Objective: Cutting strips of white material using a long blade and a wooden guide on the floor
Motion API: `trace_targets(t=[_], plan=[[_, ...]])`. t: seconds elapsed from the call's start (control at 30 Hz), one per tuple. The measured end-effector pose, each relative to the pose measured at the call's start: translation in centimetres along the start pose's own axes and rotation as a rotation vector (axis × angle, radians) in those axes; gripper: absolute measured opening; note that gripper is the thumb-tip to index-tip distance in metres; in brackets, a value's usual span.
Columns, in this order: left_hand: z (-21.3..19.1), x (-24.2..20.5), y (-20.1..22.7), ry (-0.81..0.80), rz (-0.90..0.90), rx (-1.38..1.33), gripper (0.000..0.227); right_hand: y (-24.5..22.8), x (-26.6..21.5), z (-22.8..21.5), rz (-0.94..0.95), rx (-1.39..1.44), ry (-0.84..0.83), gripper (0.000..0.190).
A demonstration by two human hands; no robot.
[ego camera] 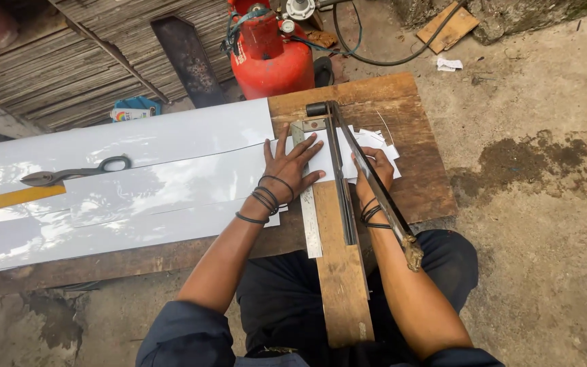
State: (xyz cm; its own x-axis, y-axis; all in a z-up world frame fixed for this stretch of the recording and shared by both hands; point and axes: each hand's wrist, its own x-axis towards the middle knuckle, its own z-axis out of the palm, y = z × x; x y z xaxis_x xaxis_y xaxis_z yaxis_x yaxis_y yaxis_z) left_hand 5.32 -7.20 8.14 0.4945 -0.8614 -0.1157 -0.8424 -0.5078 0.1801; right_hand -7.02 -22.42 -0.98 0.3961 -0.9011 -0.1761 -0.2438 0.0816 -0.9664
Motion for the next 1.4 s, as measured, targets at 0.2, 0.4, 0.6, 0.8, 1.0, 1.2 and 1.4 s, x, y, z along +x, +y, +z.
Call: trace_targets(t=[0.2, 0.4, 0.6, 0.8, 1.0, 1.2, 1.4], plan=[[-0.1, 0.5, 0.0, -0.016, 0.013, 0.002, 0.066, 0.7, 0.3, 0.1, 0.042, 0.016, 0.011, 0.01], [0.4, 0.9, 0.3, -0.014, 0.016, -0.008, 0.066, 0.2, 0.2, 0.0, 0.046, 0.005, 0.022, 0.012], [1.3, 1.4, 0.3, 0.011, 0.029, -0.013, 0.066, -1.4, -0.4, -0.6, 0.03, 0.031, -0.018, 0.016], [-0.4, -0.4, 0.2, 0.072, 0.018, -0.014, 0.065, -2.2, -1.2, -0.6, -0.005, 0.086, -0.072, 0.033], [-0.6, -0.5, 0.5, -0.003, 0.001, 0.053, 0.069, -0.9, -0.5, -0.5, -0.036, 0.139, -0.087, 0.032], [-0.6, -0.3, 0.9, -0.027, -0.009, 0.033, 0.07, -1.0, -0.5, -0.6, -0.024, 0.097, -0.066, 0.026], [0.1, 0.1, 1.1, -0.026, 0.001, 0.036, 0.071, -1.0, -0.3, -0.7, -0.024, 0.061, -0.039, 0.019]])
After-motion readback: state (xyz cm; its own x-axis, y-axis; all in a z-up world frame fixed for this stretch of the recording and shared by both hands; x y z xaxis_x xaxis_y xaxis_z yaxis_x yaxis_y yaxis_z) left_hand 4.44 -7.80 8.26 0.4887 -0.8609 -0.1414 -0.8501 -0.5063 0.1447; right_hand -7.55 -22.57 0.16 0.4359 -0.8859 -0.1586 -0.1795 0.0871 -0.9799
